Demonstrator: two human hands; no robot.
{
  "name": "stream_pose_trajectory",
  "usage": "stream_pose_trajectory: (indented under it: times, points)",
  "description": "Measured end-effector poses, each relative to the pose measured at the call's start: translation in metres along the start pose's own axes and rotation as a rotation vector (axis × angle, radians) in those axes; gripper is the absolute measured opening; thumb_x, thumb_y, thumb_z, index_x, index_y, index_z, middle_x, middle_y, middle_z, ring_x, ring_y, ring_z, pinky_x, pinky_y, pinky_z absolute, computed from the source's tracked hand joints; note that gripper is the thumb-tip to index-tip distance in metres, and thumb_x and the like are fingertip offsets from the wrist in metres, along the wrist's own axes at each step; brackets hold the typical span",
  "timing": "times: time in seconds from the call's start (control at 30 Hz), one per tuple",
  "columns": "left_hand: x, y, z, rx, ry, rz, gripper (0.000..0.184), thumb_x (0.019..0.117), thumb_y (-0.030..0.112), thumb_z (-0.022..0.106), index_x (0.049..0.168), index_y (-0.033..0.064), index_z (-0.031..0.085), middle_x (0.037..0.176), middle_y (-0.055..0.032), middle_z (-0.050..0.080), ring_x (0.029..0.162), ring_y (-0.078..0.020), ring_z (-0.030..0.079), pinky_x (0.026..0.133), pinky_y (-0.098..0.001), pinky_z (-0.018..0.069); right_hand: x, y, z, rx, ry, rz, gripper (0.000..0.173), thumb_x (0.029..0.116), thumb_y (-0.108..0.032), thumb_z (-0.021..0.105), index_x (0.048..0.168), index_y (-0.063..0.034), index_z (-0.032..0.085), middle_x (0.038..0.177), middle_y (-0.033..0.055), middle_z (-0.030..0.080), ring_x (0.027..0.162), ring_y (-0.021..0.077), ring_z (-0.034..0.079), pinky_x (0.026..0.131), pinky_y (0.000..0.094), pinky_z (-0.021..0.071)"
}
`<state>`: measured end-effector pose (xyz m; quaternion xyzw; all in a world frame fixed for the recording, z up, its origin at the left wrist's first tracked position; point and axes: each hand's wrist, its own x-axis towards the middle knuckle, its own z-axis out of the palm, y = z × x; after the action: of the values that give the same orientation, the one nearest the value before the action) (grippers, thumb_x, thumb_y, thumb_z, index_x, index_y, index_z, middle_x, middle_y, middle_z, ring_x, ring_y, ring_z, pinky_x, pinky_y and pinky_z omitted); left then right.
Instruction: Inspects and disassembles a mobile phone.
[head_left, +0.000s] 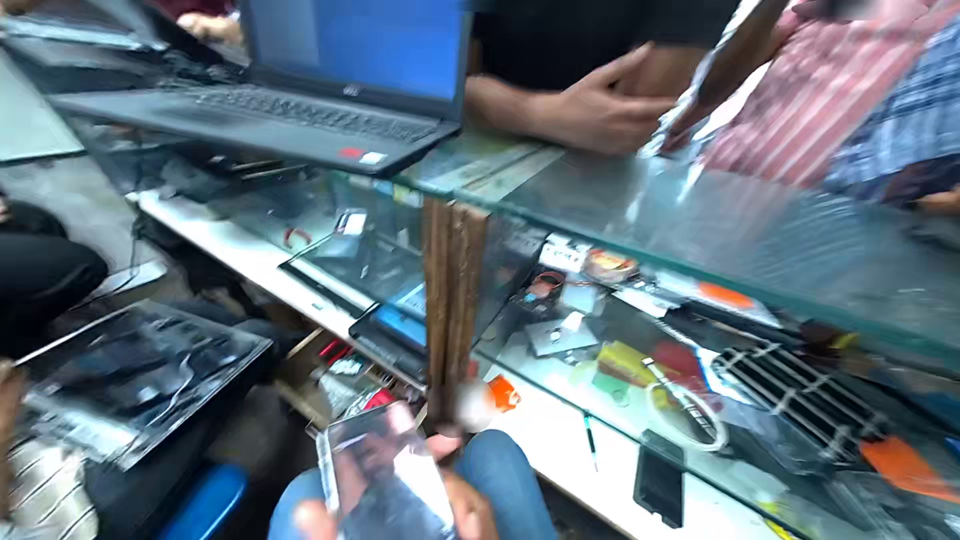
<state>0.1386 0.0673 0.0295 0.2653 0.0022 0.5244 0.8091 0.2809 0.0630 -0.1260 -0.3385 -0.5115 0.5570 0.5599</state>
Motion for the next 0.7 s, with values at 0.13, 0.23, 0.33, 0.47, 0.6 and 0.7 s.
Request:
stream_pose_trajectory:
  times: [0.13, 0.23, 0.33, 0.47, 0.6, 0.7]
  points:
    - [-0.023, -0.020, -0.050, -0.062, 0.032, -0.138, 0.087, 0.0917, 0.073, 0.049, 0.151, 0.0084, 0.047, 0.127, -0.0218, 0.064, 0.106, -0.0354, 0.067, 0.093, -0.0541, 0.0563, 0.000, -0.001, -0.007, 0.102, 0.015, 0.083, 0.054, 0.1017, -0.030, 0.057, 0.140, 0.0071, 0.053, 0.122, 0.0105, 0.071, 0.109, 0.0146, 0.068, 0.096, 0.0339, 0.0560]
    - [-0.046, -0.031, -0.080, -0.062, 0.159, -0.158, 0.076, 0.0970, 0.069, 0.045, 0.146, 0.0109, 0.050, 0.122, -0.0195, 0.064, 0.106, -0.0346, 0.066, 0.092, -0.0541, 0.0554, 0.001, 0.005, -0.012, 0.195, 0.082, 0.171, 0.046, 0.1060, -0.031, 0.047, 0.136, 0.0020, 0.058, 0.115, 0.0115, 0.073, 0.101, 0.0172, 0.071, 0.090, 0.0338, 0.0588]
    - [-0.070, -0.040, -0.110, 0.006, 0.326, -0.142, 0.072, 0.0987, 0.068, 0.042, 0.144, 0.0123, 0.050, 0.121, -0.0217, 0.065, 0.105, -0.0352, 0.067, 0.092, -0.0524, 0.0557, 0.000, 0.013, -0.018, 0.250, 0.005, 0.232, 0.054, 0.1056, -0.039, 0.044, 0.143, -0.0012, 0.054, 0.125, 0.0209, 0.067, 0.110, 0.0268, 0.068, 0.095, 0.0414, 0.0568]
    - [-0.079, -0.050, -0.129, 0.077, 0.577, -0.098, 0.066, 0.1035, 0.062, 0.031, 0.144, 0.0141, 0.051, 0.122, -0.0186, 0.067, 0.105, -0.0285, 0.069, 0.091, -0.0453, 0.0582, -0.005, 0.015, -0.010, 0.106, -0.193, 0.277, 0.081, 0.0890, -0.040, 0.075, 0.156, -0.0107, 0.040, 0.133, 0.0134, 0.062, 0.099, 0.0202, 0.066, 0.079, 0.0327, 0.0582]
    - [-0.080, -0.055, -0.137, 0.113, 0.635, -0.081, 0.066, 0.1046, 0.061, 0.027, 0.143, 0.0129, 0.051, 0.117, -0.0210, 0.067, 0.103, -0.0307, 0.069, 0.089, -0.0471, 0.0587, -0.009, 0.018, -0.004, -0.180, -0.238, 0.358, 0.113, 0.0731, -0.026, 0.090, 0.164, -0.0239, 0.023, 0.135, 0.0019, 0.058, 0.107, 0.0161, 0.062, 0.089, 0.0312, 0.0566]
    - [-0.081, -0.057, -0.137, 0.138, 0.662, -0.093, 0.061, 0.1071, 0.054, 0.026, 0.144, 0.0117, 0.049, 0.123, -0.0202, 0.066, 0.110, -0.0291, 0.067, 0.096, -0.0460, 0.0559, -0.006, 0.020, -0.001, -0.171, -0.129, 0.421, 0.093, 0.0807, -0.018, 0.083, 0.160, -0.0233, 0.035, 0.130, 0.0031, 0.064, 0.103, 0.0184, 0.067, 0.084, 0.0324, 0.0599]
